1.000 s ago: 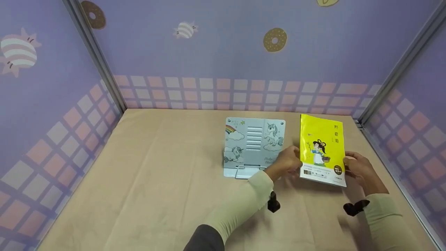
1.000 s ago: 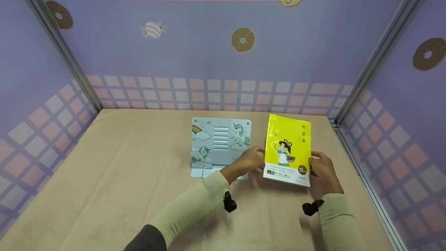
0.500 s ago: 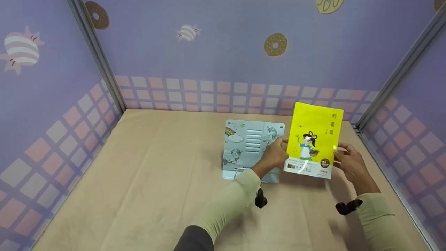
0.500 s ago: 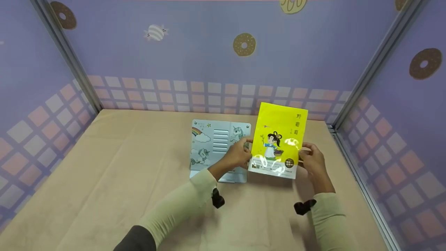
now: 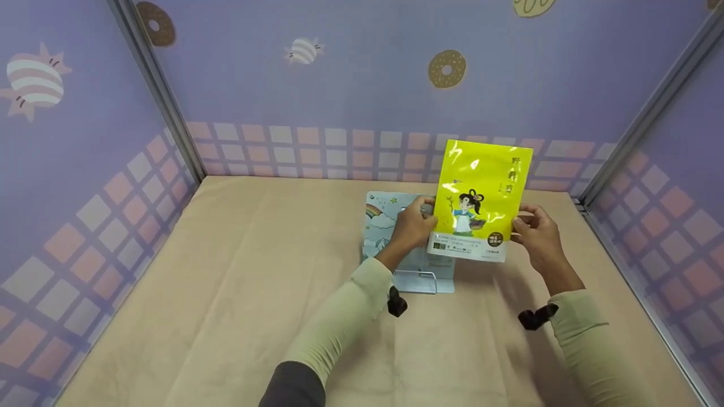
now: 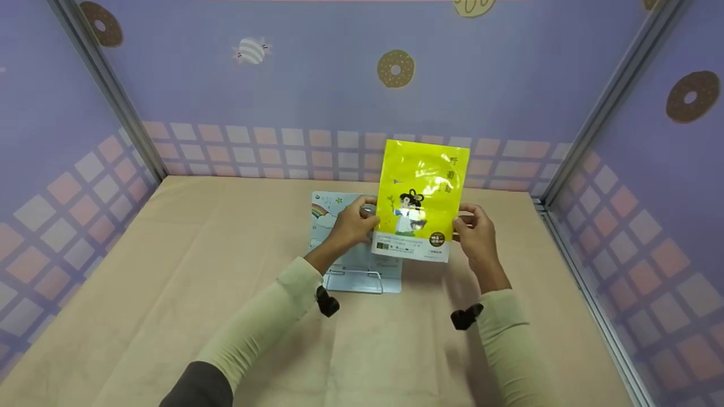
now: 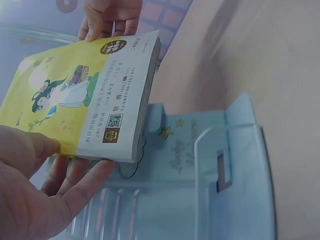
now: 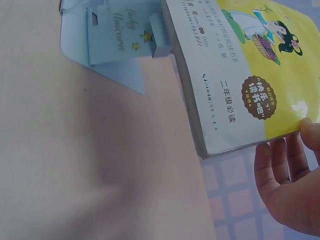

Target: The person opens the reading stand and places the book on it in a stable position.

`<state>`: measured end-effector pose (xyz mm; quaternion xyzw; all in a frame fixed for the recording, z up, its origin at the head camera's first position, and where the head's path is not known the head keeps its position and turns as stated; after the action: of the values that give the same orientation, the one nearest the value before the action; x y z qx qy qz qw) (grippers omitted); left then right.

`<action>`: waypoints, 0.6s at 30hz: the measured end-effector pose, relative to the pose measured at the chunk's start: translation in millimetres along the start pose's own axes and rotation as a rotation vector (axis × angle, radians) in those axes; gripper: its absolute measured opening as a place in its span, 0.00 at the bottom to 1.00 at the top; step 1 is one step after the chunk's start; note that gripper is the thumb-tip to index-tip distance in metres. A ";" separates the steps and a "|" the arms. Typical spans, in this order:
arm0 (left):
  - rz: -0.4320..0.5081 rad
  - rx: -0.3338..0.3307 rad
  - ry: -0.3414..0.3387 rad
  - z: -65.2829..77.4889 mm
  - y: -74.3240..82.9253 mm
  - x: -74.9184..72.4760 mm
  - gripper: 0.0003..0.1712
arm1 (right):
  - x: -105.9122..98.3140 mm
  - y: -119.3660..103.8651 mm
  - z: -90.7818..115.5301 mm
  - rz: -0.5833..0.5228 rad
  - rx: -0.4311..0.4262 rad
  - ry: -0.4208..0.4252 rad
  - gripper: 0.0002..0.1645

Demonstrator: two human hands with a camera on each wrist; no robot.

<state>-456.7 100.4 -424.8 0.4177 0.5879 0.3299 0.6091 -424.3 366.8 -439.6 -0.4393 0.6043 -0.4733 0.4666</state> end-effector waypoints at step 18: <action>-0.033 0.026 0.117 -3.6 -18.2 -69.7 0.20 | 66.3 -29.3 -9.4 0.013 -0.166 -0.017 0.19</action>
<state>-468.3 30.8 -410.3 0.3956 0.6336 0.3360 0.5737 -442.7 299.0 -419.6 -0.4765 0.6404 -0.4150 0.4366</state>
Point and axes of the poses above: each hand's wrist, its own z-axis away from the middle knuckle, its own x-axis out of the palm, y = z × x, the point moved 9 cm from there along -z, towards the middle knuckle, and after that the axes turned 5 degrees about -x, right-handed, at the moved point
